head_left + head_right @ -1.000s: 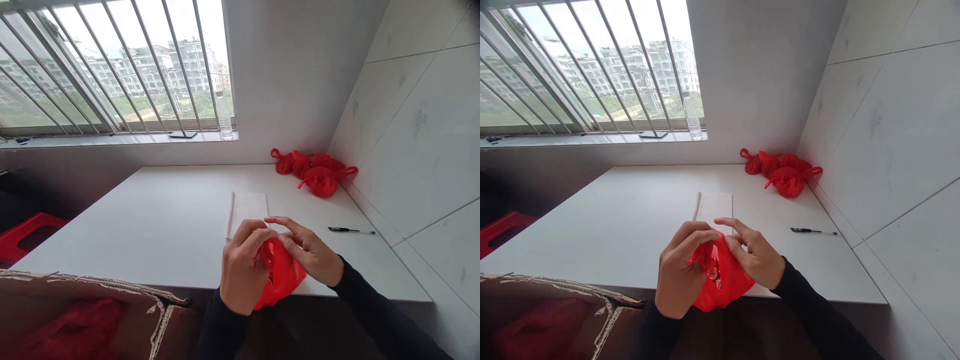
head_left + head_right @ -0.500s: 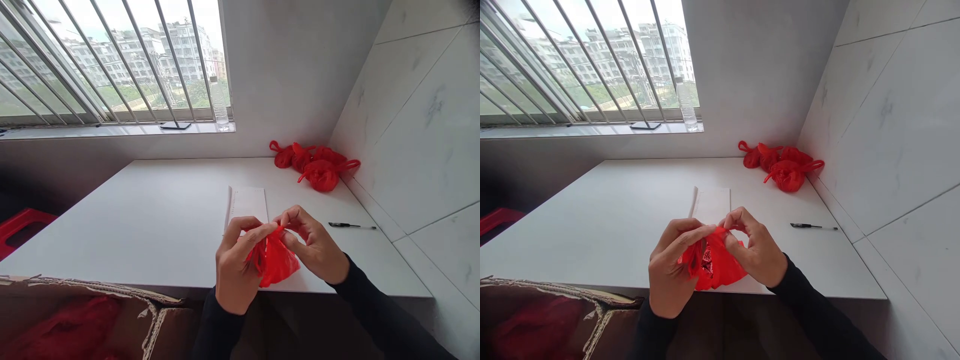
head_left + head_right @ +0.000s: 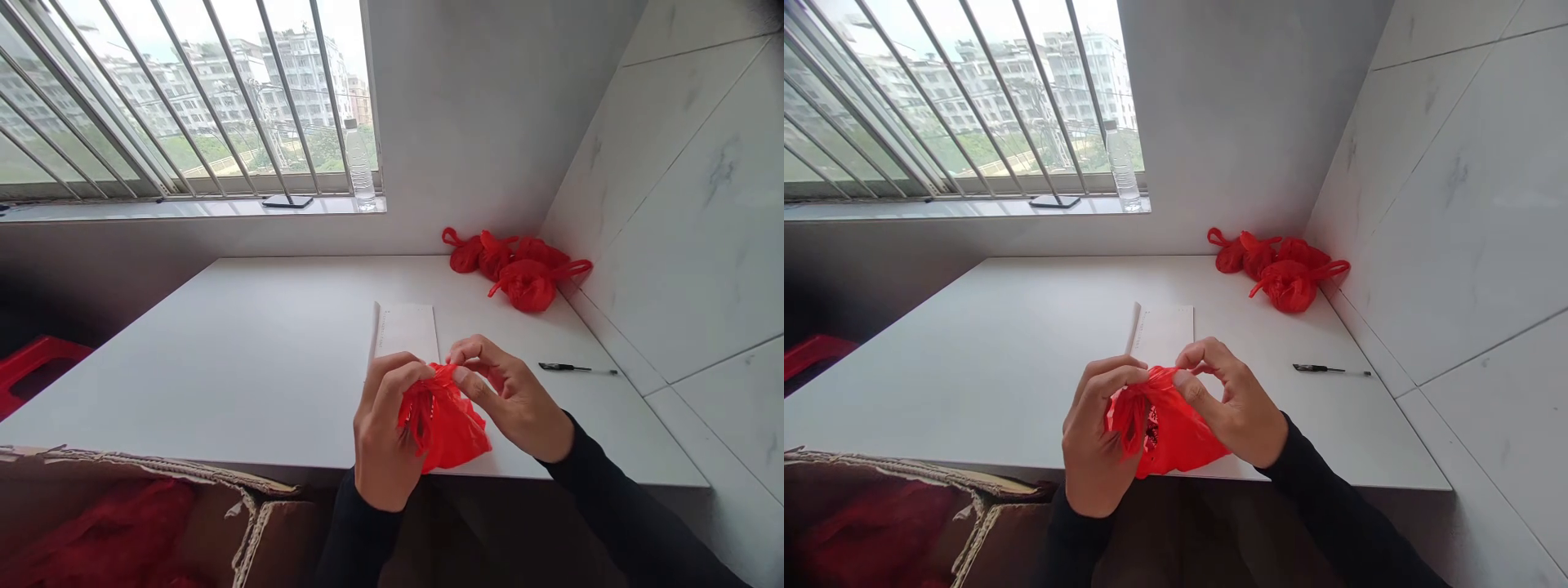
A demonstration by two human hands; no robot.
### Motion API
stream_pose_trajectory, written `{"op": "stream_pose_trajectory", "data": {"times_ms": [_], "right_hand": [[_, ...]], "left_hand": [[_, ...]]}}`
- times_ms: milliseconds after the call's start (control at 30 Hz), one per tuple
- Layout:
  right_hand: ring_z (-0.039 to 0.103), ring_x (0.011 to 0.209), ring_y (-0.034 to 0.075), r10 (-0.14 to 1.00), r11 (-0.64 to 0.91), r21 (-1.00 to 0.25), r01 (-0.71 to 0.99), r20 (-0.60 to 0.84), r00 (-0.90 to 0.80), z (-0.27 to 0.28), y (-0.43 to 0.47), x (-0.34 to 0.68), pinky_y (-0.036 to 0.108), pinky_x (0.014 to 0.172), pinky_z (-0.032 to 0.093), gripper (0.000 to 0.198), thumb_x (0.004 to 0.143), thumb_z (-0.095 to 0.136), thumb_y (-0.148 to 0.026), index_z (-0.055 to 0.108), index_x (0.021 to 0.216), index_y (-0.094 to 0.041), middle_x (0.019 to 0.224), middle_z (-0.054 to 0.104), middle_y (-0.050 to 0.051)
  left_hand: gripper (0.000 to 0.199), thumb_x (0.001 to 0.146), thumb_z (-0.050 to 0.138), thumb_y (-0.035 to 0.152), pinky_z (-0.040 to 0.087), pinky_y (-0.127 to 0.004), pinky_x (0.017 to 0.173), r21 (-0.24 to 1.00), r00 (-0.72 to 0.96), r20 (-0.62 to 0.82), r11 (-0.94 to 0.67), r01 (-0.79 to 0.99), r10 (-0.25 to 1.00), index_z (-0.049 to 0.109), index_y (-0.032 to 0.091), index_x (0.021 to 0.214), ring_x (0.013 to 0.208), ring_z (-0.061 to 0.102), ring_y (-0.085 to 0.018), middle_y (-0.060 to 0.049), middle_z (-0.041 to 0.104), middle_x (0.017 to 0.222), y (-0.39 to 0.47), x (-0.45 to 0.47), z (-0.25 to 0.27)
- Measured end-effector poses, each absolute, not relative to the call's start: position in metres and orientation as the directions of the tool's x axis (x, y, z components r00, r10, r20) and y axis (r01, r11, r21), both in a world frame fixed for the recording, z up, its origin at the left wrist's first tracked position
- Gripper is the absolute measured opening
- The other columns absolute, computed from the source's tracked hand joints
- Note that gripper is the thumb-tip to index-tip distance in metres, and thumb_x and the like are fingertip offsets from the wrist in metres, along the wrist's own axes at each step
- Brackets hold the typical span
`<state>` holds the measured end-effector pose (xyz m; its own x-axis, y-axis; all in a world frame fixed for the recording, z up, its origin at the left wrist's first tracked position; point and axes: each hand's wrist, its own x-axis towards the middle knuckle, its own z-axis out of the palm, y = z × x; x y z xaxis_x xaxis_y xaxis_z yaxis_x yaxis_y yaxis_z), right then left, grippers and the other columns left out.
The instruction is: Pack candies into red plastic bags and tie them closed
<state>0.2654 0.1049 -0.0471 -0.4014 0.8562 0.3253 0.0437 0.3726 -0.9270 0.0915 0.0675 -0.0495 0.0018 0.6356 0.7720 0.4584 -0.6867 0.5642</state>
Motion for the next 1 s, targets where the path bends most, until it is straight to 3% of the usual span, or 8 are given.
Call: {"op": "stream_pose_trajectory", "data": {"times_ms": [133, 367, 467, 633, 700, 800, 900, 1000], "right_hand": [[0.055, 0.093, 0.015, 0.881, 0.327, -0.942, -0.070, 0.331, -0.338, -0.047, 0.103, 0.266, 0.030, 0.086, 0.045, 0.012, 0.104, 0.052, -0.035, 0.055, 0.097, -0.025, 0.100, 0.057, -0.001], [0.054, 0.080, 0.013, 0.915, 0.364, -0.931, 0.014, 0.355, -0.193, -0.057, 0.102, 0.269, 0.026, 0.075, 0.045, 0.012, 0.102, 0.057, -0.034, 0.055, 0.097, -0.023, 0.087, 0.055, -0.002], [0.053, 0.079, 0.013, 0.935, 0.346, -0.933, 0.096, 0.335, -0.116, -0.074, 0.108, 0.282, 0.025, 0.073, 0.044, 0.015, 0.101, 0.059, -0.037, 0.056, 0.097, -0.023, 0.086, 0.055, -0.002], [0.052, 0.077, 0.013, 0.979, 0.197, -0.978, 0.062, 0.200, 0.037, -0.113, 0.118, 0.302, 0.026, 0.072, 0.045, 0.024, 0.096, 0.065, -0.046, 0.059, 0.098, -0.022, 0.085, 0.057, -0.001], [0.055, 0.080, 0.014, 0.993, 0.114, -0.991, -0.063, 0.114, 0.008, -0.122, 0.120, 0.303, 0.028, 0.077, 0.047, 0.029, 0.095, 0.066, -0.049, 0.062, 0.107, -0.023, 0.088, 0.060, 0.000], [0.057, 0.079, 0.015, 0.986, -0.012, -0.981, -0.192, 0.021, -0.168, -0.124, 0.121, 0.294, 0.031, 0.082, 0.049, 0.038, 0.095, 0.065, -0.050, 0.063, 0.124, -0.026, 0.084, 0.061, -0.001], [0.061, 0.088, 0.019, 0.950, 0.010, -0.998, -0.070, 0.031, -0.311, -0.118, 0.116, 0.276, 0.036, 0.089, 0.050, 0.033, 0.098, 0.059, -0.053, 0.072, 0.112, -0.025, 0.092, 0.065, 0.002], [0.056, 0.120, 0.023, 0.929, 0.115, -0.992, 0.044, 0.091, -0.360, -0.113, 0.108, 0.256, 0.042, 0.109, 0.041, 0.041, 0.104, 0.043, -0.055, 0.072, 0.114, -0.027, 0.124, 0.063, 0.005]], "left_hand": [[0.046, 0.089, 0.058, -0.001, 0.053, -0.022, 0.082, 0.581, 0.092, 0.714, -0.661, 0.475, 0.694, 0.064, 0.024, 0.128, 0.105, 0.062, -0.012, -0.005, 0.060, 0.117, 0.062, 0.089, -0.054], [0.053, 0.099, 0.050, 0.011, 0.044, -0.036, 0.108, 0.563, 0.089, 0.650, -0.557, 0.611, 0.755, 0.046, 0.030, 0.148, 0.131, 0.048, -0.019, -0.004, 0.057, 0.140, 0.054, 0.082, -0.072], [0.047, 0.100, 0.048, 0.015, 0.041, -0.041, 0.110, 0.587, -0.037, 0.630, -0.445, 0.676, 0.775, 0.052, 0.032, 0.144, 0.130, 0.049, -0.020, -0.001, 0.060, 0.136, 0.046, 0.070, -0.087], [0.029, 0.103, 0.047, 0.034, 0.048, -0.035, 0.102, 0.848, -0.417, 0.377, -0.127, 0.514, 0.827, 0.070, 0.034, 0.119, 0.122, 0.058, -0.019, 0.001, 0.068, 0.124, 0.032, 0.060, -0.112], [0.031, 0.102, 0.045, 0.042, 0.049, -0.034, 0.102, 0.910, -0.504, 0.288, -0.069, 0.409, 0.814, 0.072, 0.033, 0.115, 0.123, 0.058, -0.019, 0.000, 0.067, 0.125, 0.031, 0.067, -0.114], [0.037, 0.099, 0.050, 0.048, 0.044, -0.040, 0.111, 0.926, -0.509, 0.267, -0.071, 0.371, 0.818, 0.063, 0.034, 0.130, 0.134, 0.051, -0.023, -0.001, 0.058, 0.141, 0.036, 0.084, -0.114], [0.045, 0.099, 0.048, 0.049, 0.035, -0.048, 0.119, 0.909, -0.437, 0.263, -0.069, 0.412, 0.860, 0.052, 0.035, 0.142, 0.143, 0.039, -0.025, -0.002, 0.050, 0.151, 0.045, 0.100, -0.118], [0.044, 0.105, 0.034, 0.045, 0.025, -0.051, 0.124, 0.896, -0.424, 0.221, -0.011, 0.444, 0.879, 0.051, 0.033, 0.143, 0.148, 0.031, -0.022, -0.002, 0.048, 0.153, 0.053, 0.109, -0.128]]}}
